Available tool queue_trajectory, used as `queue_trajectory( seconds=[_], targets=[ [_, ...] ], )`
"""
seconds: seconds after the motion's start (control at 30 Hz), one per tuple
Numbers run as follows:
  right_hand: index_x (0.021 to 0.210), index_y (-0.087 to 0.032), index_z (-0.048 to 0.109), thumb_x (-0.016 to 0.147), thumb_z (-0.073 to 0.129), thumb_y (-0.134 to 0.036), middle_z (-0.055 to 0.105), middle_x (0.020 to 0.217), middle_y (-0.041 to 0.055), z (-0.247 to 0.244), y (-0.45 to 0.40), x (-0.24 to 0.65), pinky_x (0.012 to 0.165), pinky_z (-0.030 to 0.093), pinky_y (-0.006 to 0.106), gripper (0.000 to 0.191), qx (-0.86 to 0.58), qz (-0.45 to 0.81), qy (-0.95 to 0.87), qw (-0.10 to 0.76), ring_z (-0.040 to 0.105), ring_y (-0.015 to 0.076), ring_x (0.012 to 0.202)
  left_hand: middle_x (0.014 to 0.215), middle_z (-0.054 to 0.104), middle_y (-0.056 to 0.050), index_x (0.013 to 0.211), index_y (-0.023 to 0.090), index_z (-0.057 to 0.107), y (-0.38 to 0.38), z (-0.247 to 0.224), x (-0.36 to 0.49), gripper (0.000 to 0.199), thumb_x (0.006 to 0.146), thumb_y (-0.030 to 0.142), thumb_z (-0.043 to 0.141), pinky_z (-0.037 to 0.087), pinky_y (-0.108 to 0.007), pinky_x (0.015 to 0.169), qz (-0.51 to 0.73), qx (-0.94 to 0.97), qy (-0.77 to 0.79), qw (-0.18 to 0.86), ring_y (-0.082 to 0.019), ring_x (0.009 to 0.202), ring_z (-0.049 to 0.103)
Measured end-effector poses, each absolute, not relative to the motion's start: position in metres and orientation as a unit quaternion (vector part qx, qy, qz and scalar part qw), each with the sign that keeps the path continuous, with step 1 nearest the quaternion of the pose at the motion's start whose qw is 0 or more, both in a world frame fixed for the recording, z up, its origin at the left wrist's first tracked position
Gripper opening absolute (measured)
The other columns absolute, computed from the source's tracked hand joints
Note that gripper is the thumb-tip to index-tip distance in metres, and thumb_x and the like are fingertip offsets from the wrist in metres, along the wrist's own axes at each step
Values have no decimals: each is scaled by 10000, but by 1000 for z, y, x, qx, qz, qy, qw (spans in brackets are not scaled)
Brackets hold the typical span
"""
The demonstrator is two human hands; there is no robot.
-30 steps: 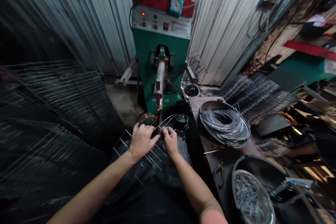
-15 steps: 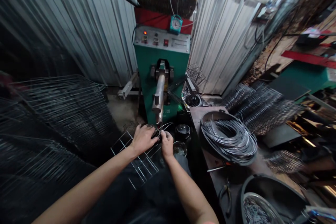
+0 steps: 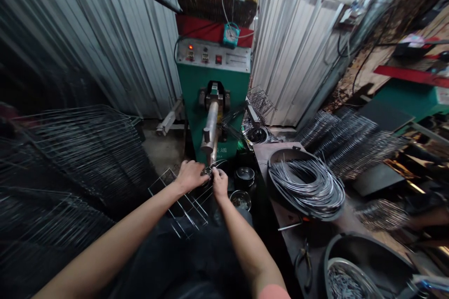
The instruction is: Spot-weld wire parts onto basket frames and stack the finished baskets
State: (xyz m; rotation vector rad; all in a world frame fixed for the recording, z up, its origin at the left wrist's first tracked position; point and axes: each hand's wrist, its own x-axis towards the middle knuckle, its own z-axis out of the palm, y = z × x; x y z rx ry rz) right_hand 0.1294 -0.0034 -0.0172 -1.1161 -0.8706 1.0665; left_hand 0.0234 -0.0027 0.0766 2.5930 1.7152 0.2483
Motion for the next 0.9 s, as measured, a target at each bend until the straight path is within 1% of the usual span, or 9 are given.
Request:
queue_trajectory(
  seconds=[0.13,0.2,0.27,0.37,0.4,0.47,0.53,0.63,0.9],
  targets=[
    [612,-184,494,657,580,-525,467,516,-39,-12,1,126,461,346,221,355,-481,501,-335,637,401,94,466,836,698,-128,822,187,683,2,79,25,259,778,353,489,363,-383,760,61,831,553,18,-280,883,599],
    [641,-176,523,644,601,-538,495,526,-31,-8,-7,131,465,361,224,370,-475,530,-324,622,425,96,463,839,695,-130,826,177,682,3,80,25,255,768,343,498,364,-379,763,47,829,556,23,-282,893,596],
    [701,-160,571,647,615,-553,546,575,-7,-4,-27,142,507,394,233,399,-475,560,-352,580,480,110,506,848,690,-138,844,157,677,1,82,24,260,760,330,503,364,-386,776,38,828,559,28,-288,912,587],
    [819,-149,635,702,593,-554,616,713,31,-6,-74,158,658,432,266,423,-479,579,-452,481,556,152,679,890,680,-151,881,136,664,-4,83,25,283,775,327,484,351,-414,813,39,829,558,31,-296,941,566],
    [840,-158,647,715,586,-549,624,749,31,-9,-89,161,702,427,274,414,-479,577,-486,448,559,164,732,906,676,-154,881,133,660,-6,83,25,285,783,328,477,341,-426,829,41,828,559,29,-299,950,559],
    [824,-176,657,734,568,-546,612,755,16,-16,-113,162,724,409,272,391,-482,564,-528,413,541,169,760,925,670,-158,871,132,652,-8,82,25,280,797,329,467,319,-446,857,48,823,566,25,-305,963,550],
    [762,-181,645,746,545,-551,573,697,2,-24,-123,159,687,396,259,384,-492,547,-534,416,511,157,710,926,667,-160,869,132,645,-7,80,25,277,799,335,469,313,-451,861,56,814,578,26,-312,969,549],
    [692,-177,607,755,521,-559,506,629,-12,-31,-119,152,639,374,243,396,-508,518,-523,447,462,135,645,925,667,-161,869,132,642,-3,76,23,280,785,346,482,339,-437,828,61,797,599,37,-318,965,555],
    [664,-167,577,744,526,-568,482,596,-19,-27,-111,147,590,350,229,412,-502,509,-516,472,420,118,596,903,678,-166,872,142,667,1,76,18,294,760,356,499,388,-413,779,58,784,617,38,-312,959,574]
  ],
)
